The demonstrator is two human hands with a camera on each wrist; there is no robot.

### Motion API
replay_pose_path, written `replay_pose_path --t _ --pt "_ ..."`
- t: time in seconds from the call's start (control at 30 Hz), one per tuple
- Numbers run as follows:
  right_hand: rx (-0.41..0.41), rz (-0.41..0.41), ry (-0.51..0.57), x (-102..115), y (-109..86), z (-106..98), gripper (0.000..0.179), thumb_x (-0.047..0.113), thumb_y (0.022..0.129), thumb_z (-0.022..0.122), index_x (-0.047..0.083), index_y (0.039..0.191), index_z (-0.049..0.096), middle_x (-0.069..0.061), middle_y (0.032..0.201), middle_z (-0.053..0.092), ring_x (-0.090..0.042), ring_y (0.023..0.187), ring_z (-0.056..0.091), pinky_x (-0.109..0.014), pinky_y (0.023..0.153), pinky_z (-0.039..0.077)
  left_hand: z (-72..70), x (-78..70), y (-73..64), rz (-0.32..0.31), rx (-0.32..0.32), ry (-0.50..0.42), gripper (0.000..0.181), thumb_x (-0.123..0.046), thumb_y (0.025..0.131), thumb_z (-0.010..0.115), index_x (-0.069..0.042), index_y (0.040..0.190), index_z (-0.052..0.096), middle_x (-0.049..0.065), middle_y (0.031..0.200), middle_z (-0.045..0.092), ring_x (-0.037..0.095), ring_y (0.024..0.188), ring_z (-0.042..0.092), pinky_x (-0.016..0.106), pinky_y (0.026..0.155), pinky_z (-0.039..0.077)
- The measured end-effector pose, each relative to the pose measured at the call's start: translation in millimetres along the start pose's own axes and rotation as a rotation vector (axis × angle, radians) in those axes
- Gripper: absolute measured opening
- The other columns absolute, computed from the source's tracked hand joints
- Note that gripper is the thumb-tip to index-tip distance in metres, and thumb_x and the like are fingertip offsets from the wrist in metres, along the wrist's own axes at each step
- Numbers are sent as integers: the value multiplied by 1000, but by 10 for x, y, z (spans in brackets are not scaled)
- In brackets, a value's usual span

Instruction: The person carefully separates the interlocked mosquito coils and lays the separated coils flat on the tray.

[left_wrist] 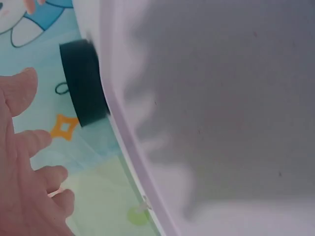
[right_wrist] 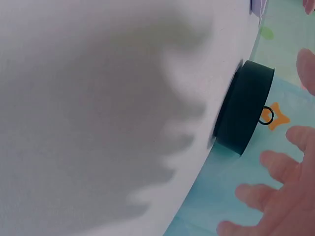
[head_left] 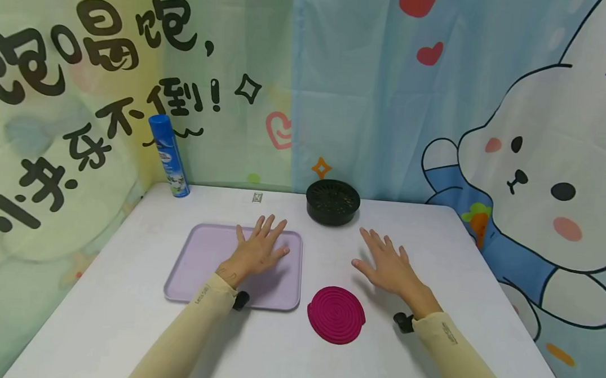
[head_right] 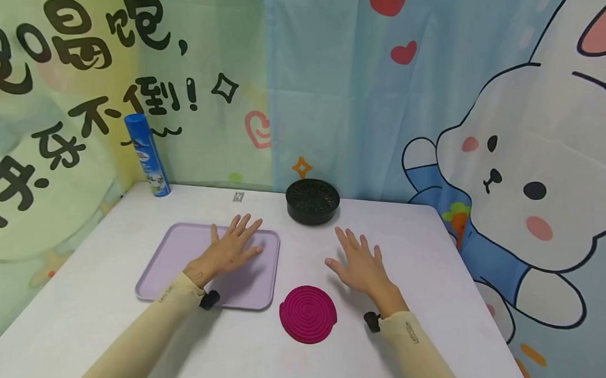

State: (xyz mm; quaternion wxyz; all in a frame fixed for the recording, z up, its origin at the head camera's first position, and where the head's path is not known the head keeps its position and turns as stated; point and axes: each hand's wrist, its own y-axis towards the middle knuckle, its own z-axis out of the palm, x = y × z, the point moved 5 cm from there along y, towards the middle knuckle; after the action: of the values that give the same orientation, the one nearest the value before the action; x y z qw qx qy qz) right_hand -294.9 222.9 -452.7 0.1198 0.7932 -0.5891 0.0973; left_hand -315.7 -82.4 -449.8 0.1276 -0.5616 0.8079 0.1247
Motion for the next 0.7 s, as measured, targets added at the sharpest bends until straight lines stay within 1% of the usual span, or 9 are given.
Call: replay_pose_path --t 0.1,0.2,0.3,0.4,0.5,0.6,0.7 --pt "22 -47 30 37 -34 -2 84 54 97 58 15 162 22 -22 163 30 -55 145 30 -77 111 21 35 -78 -17 43 5 -17 70 -47 103 51 -20 162 25 15 169 17 34 157 12 78 114 -2" --pt "63 -102 84 97 -82 1 86 52 95 63 15 162 23 -19 162 33 -50 145 35 -73 111 28 73 -191 -47 114 9 -45 71 -43 103 55 -15 161 26 17 168 21 35 156 15 76 116 2" --pt "125 -155 135 161 -131 13 88 51 93 67 15 162 24 -16 163 34 -43 146 37 -66 113 32 103 -337 -82 187 45 -66 74 -41 101 58 -10 160 26 19 167 22 36 156 17 72 119 5" --pt "212 -170 170 214 -174 44 91 52 91 69 19 162 23 -13 164 33 -38 147 38 -61 114 36 127 -480 -121 252 95 -73 77 -40 100 62 -4 159 27 21 165 25 39 155 20 66 122 11" --pt "299 -160 186 265 -226 78 94 53 88 73 21 162 24 -11 163 35 -37 146 40 -61 113 38 169 -606 -170 307 137 -65 80 -41 98 65 0 156 30 23 163 29 40 153 25 60 123 18" --pt "362 -159 183 331 -303 102 96 54 85 76 20 161 28 -12 161 39 -38 144 42 -61 111 40 248 -702 -233 334 180 -46 85 -47 95 67 2 155 32 21 162 32 37 152 28 55 124 21" --pt "400 -178 166 384 -390 150 98 55 82 78 19 160 30 -11 160 41 -37 143 44 -61 109 42 355 -778 -298 343 228 -13 91 -54 91 69 1 155 33 18 163 32 34 153 28 50 125 20"
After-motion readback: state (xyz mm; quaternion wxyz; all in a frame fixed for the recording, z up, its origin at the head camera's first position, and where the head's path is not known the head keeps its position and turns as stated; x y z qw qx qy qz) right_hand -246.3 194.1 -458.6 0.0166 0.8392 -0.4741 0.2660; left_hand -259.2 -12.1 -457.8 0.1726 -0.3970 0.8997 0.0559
